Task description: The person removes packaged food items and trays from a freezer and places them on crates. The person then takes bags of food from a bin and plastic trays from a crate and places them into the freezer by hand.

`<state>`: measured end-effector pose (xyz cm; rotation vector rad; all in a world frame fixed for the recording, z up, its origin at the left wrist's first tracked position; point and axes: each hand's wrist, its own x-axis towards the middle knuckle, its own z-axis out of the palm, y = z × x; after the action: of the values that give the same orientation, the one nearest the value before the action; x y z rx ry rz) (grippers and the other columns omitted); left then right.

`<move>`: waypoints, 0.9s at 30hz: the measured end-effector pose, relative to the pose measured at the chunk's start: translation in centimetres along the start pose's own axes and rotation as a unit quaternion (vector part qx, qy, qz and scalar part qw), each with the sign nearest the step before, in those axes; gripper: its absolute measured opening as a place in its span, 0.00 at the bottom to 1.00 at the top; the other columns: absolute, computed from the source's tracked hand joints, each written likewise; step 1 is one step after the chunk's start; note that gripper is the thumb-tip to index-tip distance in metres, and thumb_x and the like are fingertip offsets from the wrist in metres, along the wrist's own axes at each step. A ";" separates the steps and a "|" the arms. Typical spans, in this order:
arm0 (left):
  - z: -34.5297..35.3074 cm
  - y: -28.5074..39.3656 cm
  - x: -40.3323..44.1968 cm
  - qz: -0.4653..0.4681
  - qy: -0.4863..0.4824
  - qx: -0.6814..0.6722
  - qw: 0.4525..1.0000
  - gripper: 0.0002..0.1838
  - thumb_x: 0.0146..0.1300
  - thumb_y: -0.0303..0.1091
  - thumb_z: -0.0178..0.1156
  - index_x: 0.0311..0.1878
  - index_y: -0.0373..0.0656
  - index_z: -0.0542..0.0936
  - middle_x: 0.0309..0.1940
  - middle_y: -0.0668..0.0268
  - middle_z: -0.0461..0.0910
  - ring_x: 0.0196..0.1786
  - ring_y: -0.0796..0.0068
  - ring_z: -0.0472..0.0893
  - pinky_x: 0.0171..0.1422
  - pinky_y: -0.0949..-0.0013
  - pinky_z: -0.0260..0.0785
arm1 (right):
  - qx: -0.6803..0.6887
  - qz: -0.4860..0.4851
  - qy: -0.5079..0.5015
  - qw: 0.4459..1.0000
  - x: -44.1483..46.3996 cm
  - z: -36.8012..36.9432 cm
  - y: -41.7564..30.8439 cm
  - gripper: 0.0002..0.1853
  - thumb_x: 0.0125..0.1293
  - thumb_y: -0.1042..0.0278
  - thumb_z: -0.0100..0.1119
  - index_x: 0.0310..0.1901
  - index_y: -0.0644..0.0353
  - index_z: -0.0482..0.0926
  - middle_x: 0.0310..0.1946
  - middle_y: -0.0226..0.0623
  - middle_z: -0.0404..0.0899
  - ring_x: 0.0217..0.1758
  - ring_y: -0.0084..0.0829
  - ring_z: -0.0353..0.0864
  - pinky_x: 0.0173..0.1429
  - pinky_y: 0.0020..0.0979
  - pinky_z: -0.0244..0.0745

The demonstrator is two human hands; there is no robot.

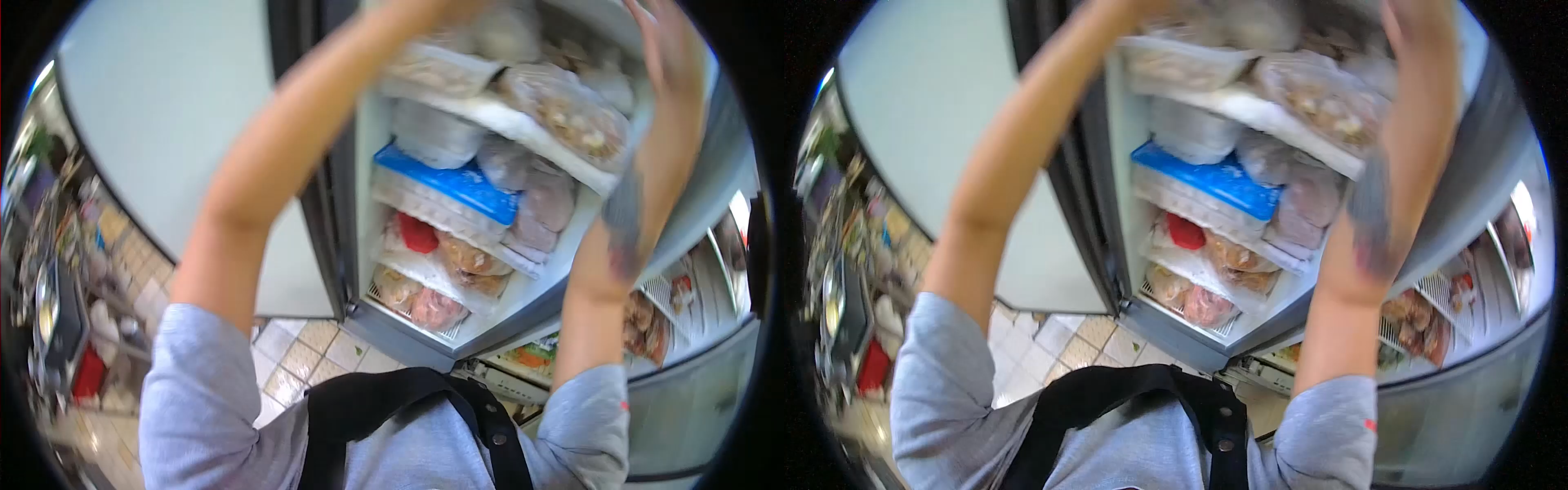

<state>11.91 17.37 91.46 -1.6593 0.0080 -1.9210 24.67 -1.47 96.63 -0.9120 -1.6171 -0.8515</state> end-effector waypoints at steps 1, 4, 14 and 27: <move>-2.8 2.5 -3.8 -0.108 -0.035 -0.109 0.988 0.38 0.61 0.57 0.53 0.69 0.47 0.57 0.68 0.47 0.54 0.70 0.39 0.51 0.71 0.41 0.42 | 0.127 0.066 0.024 0.989 -4.5 -0.4 -4.3 0.31 0.64 0.47 0.48 0.63 0.62 0.64 0.62 0.51 0.65 0.66 0.52 0.63 0.64 0.57 0.59; -16.0 11.6 -15.1 -0.163 -0.229 -0.157 0.947 0.28 0.49 0.48 0.63 0.55 0.53 0.72 0.61 0.54 0.64 0.68 0.48 0.58 0.67 0.29 0.37 | 0.285 0.168 0.006 0.944 -18.5 0.6 -7.4 0.27 0.64 0.52 0.53 0.56 0.66 0.70 0.56 0.51 0.70 0.61 0.47 0.70 0.60 0.43 0.68; -70.7 39.0 -35.7 -0.598 -0.731 0.268 0.190 0.28 0.52 0.47 0.62 0.56 0.47 0.74 0.63 0.49 0.61 0.69 0.44 0.56 0.61 0.26 0.48 | 0.267 0.767 -0.421 0.404 -59.1 6.3 -14.1 0.18 0.64 0.60 0.58 0.54 0.51 0.71 0.48 0.27 0.74 0.41 0.22 0.75 0.37 0.25 0.71; -102.6 58.8 -21.1 -0.729 0.396 0.511 0.224 0.46 0.47 0.56 0.67 0.59 0.26 0.67 0.55 0.48 0.74 0.58 0.55 0.73 0.62 0.54 0.62 | 0.345 0.360 -0.772 0.393 -62.1 18.7 -40.2 0.20 0.63 0.57 0.59 0.54 0.57 0.74 0.46 0.31 0.76 0.45 0.25 0.75 0.39 0.27 0.73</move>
<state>-54.92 -59.47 27.72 1.0268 -2.4449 -2.1717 -8.86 -12.28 28.97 -1.5885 -2.1334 1.8762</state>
